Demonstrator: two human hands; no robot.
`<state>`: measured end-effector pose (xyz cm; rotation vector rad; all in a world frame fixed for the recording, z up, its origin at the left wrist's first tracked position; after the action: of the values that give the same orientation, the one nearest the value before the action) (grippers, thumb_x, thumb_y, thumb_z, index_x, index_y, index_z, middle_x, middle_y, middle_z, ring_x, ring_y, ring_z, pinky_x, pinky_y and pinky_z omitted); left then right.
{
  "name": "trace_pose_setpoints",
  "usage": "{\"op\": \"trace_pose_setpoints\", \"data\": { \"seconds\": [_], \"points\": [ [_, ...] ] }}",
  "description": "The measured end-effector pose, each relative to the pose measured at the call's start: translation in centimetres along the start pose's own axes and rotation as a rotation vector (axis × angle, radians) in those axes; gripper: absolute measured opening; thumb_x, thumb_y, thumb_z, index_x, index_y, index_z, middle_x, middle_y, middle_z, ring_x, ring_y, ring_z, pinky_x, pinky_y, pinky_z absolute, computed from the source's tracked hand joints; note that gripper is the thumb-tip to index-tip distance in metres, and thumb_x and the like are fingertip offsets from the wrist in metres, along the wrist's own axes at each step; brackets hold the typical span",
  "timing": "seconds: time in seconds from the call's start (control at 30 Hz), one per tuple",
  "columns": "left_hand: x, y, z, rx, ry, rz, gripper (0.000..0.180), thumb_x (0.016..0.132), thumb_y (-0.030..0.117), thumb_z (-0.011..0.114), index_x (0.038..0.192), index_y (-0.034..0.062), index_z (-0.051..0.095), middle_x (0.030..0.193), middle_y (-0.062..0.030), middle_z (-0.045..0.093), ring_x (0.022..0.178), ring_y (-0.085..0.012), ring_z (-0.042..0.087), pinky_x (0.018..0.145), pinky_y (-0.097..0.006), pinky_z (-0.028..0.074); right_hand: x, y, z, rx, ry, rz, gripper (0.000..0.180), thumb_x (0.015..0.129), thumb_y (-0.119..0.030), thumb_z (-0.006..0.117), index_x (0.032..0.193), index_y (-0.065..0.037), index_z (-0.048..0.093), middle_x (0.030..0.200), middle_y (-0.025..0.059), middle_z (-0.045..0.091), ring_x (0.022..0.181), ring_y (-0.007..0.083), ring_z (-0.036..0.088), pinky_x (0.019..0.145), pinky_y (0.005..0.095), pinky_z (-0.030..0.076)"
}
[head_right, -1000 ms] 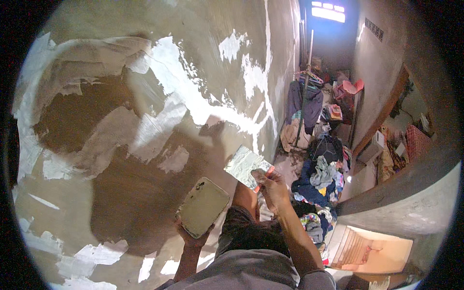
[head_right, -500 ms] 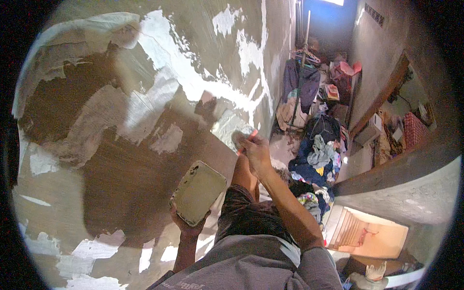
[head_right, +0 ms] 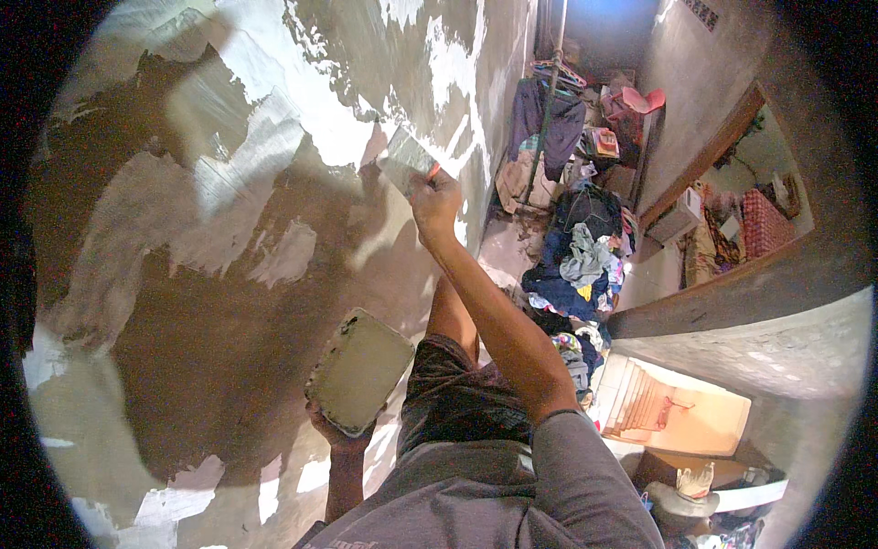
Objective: The person patches a wall by applying a compound from a container with a putty knife and smoothing it over several areas.
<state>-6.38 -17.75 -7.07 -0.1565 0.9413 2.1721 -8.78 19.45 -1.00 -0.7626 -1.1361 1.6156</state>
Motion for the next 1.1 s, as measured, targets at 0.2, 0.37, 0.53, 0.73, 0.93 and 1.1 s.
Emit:
{"op": "trace_pose_setpoints", "data": {
  "seconds": [0.2,0.37,0.53,0.73,0.93,1.1],
  "points": [
    [1.0,-0.3,-0.1,-0.062,0.067,0.011,0.077,0.071,0.057,0.055,0.13,0.013,0.035,0.129,-0.0138,0.041,0.11,-0.0358,0.048,0.076,-0.054,0.051,2.8,4.6,-1.6,0.237,0.035,0.127,0.003,0.081,-0.002,0.058,0.083,0.0,0.059,0.07,0.0039,0.059,0.05,0.0119,0.048,0.047,0.0249,0.041],
    [1.7,-0.1,-0.4,0.081,0.07,-0.015,0.073,0.073,0.055,0.054,0.13,0.0127,0.036,0.13,-0.0126,0.041,0.112,-0.0336,0.046,0.082,-0.053,0.048,4.3,9.0,-3.2,0.159,0.104,0.198,0.007,0.081,-0.003,0.058,0.087,-0.002,0.061,0.073,0.0032,0.059,0.049,0.0124,0.048,0.047,0.0248,0.041],
    [1.5,0.2,2.1,0.047,0.124,0.014,0.069,0.072,0.047,0.055,0.128,0.0099,0.039,0.128,-0.0121,0.044,0.114,-0.0314,0.045,0.09,-0.049,0.043,5.7,6.5,-1.1,-0.048,0.175,-0.114,0.011,0.08,-0.007,0.06,0.085,0.003,0.064,0.063,0.0011,0.055,0.056,0.0076,0.045,0.052,0.0258,0.038],
    [1.8,0.2,2.8,0.052,0.132,0.017,0.069,0.071,0.044,0.056,0.128,0.0077,0.04,0.127,-0.0131,0.045,0.113,-0.0316,0.047,0.091,-0.049,0.043,6.2,3.8,2.2,-0.473,0.289,-0.348,0.013,0.081,-0.008,0.056,0.086,0.003,0.062,0.064,0.0163,0.058,0.053,0.0218,0.049,0.055,0.0329,0.042],
    [2.5,0.1,1.9,0.151,0.13,0.07,0.058,0.077,0.048,0.052,0.126,0.0204,0.04,0.131,-0.01,0.039,0.117,-0.0315,0.041,0.089,-0.054,0.043,2.5,3.8,6.2,-0.556,0.141,-0.647,0.018,0.085,-0.011,0.051,0.085,0.003,0.061,0.068,0.0247,0.056,0.053,0.0305,0.052,0.054,0.037,0.043],
    [2.4,-0.7,2.0,0.075,0.191,-0.004,0.07,0.073,0.046,0.054,0.129,0.0082,0.038,0.128,-0.013,0.044,0.113,-0.0322,0.047,0.09,-0.05,0.044,4.1,3.9,0.5,-0.648,0.16,-0.353,0.016,0.081,-0.011,0.053,0.082,0.004,0.06,0.059,0.016,0.053,0.05,0.0207,0.05,0.051,0.0337,0.041]
  ]
}}
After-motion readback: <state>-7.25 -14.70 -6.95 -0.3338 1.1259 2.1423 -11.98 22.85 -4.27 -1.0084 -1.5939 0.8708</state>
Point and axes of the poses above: each hand's wrist, its own x-axis towards the middle knuckle, its own z-axis out of the palm, y = z × x, the point moved 7 cm from there along x, towards the middle knuckle
